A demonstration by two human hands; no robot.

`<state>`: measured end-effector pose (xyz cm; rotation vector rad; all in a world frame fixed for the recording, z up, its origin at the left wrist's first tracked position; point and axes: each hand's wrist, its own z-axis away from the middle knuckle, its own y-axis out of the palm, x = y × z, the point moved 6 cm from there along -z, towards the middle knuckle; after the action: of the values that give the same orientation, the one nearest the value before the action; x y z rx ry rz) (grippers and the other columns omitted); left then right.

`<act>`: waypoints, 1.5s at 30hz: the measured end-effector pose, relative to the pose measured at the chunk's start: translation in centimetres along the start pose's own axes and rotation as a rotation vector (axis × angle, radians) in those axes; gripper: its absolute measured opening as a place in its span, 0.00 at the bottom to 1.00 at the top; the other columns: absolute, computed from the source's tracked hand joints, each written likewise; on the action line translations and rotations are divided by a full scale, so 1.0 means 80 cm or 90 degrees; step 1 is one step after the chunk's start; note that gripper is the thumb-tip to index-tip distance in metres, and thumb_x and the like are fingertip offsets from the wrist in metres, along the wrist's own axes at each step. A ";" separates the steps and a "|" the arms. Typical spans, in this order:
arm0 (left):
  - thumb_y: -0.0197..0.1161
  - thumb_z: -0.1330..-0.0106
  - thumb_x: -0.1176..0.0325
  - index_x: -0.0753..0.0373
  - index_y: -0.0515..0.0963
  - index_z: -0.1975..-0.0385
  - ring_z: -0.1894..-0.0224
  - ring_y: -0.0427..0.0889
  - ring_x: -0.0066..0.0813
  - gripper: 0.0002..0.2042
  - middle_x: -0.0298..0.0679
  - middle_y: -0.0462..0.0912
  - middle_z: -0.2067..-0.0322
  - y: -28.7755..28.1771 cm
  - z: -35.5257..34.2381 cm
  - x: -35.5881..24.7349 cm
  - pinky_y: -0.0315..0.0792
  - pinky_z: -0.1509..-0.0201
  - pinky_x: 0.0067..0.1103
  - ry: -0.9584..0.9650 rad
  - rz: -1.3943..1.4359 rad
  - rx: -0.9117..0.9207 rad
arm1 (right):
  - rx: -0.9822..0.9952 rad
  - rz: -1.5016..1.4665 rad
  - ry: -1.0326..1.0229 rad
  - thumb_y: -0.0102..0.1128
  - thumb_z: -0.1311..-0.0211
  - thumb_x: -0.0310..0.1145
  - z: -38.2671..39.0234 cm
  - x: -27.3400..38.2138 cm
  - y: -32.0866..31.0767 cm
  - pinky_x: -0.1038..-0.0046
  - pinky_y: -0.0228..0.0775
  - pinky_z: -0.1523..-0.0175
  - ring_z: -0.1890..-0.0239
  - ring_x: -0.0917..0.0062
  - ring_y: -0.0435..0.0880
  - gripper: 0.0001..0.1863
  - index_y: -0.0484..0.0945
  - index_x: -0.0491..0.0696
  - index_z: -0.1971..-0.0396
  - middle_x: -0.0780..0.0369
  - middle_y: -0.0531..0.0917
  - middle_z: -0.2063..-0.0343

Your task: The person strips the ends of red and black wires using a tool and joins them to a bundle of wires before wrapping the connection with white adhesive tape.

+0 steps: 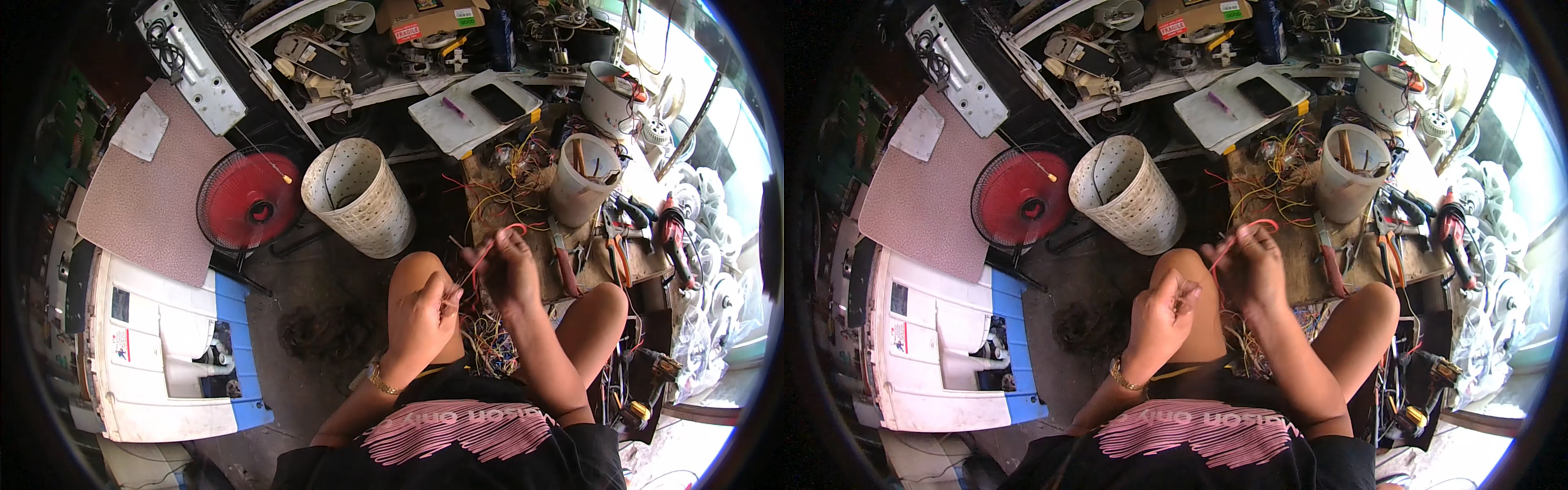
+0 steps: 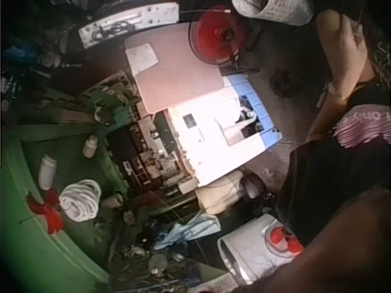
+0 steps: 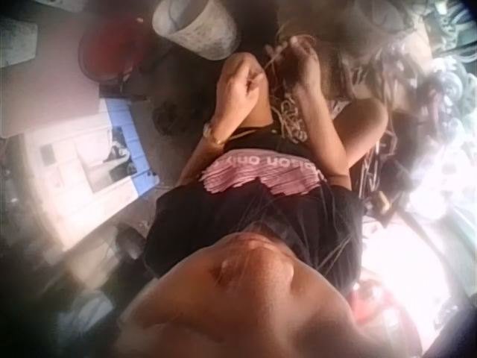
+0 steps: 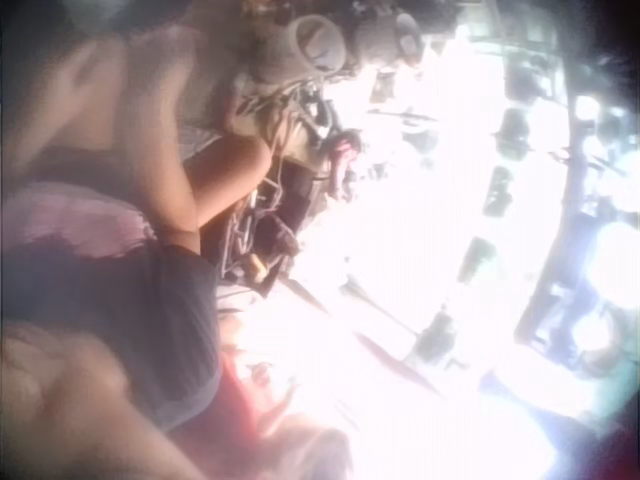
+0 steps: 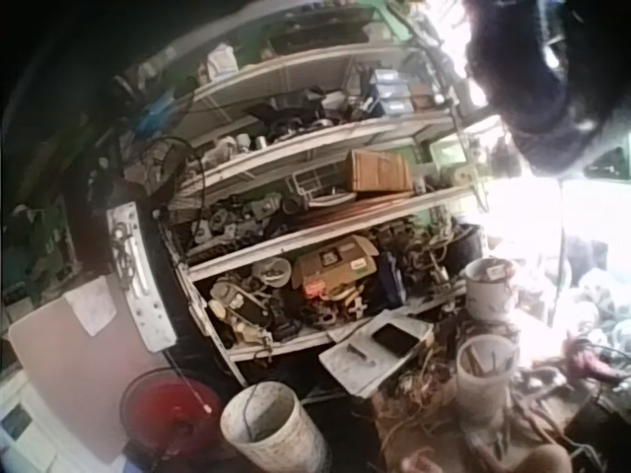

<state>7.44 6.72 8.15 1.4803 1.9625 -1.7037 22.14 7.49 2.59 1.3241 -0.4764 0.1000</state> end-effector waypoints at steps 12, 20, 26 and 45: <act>0.64 0.41 0.74 0.60 0.82 0.67 0.73 0.83 0.36 0.04 0.40 0.84 0.73 -0.072 0.050 0.069 0.76 0.69 0.25 0.054 0.019 0.110 | -0.029 0.074 -0.187 0.54 0.34 0.28 -0.035 0.149 -0.058 0.85 0.57 0.76 0.74 0.86 0.67 0.04 0.68 0.51 0.65 0.69 0.70 0.75; 0.64 0.43 0.77 0.64 0.81 0.71 0.74 0.84 0.34 0.02 0.39 0.84 0.75 -0.123 0.083 0.161 0.75 0.70 0.23 0.038 -0.064 0.050 | 0.007 0.142 -0.228 0.53 0.32 0.30 -0.032 0.285 -0.125 0.84 0.51 0.79 0.81 0.88 0.59 0.06 0.68 0.50 0.70 0.71 0.65 0.79; 0.56 0.35 0.72 0.68 0.80 0.67 0.65 0.86 0.33 0.07 0.46 0.85 0.68 -0.238 0.173 0.358 0.76 0.62 0.25 -0.322 -0.210 -0.133 | -0.200 0.175 -0.463 0.48 0.28 0.36 0.045 0.491 -0.199 0.84 0.51 0.80 0.84 0.90 0.59 0.10 0.70 0.51 0.71 0.73 0.66 0.82; 0.52 0.37 0.71 0.57 0.58 0.82 0.77 0.62 0.18 0.13 0.32 0.61 0.80 -0.047 -0.008 0.108 0.63 0.78 0.14 -0.075 0.909 -0.156 | 0.361 0.950 -0.254 0.72 0.53 0.43 0.084 -0.022 0.021 0.58 0.53 0.32 0.35 0.47 0.59 0.51 0.52 0.39 0.34 0.44 0.61 0.38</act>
<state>0.67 12.62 5.17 1.8171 0.5433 -0.7878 18.09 1.92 4.54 1.2485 -1.8020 1.2888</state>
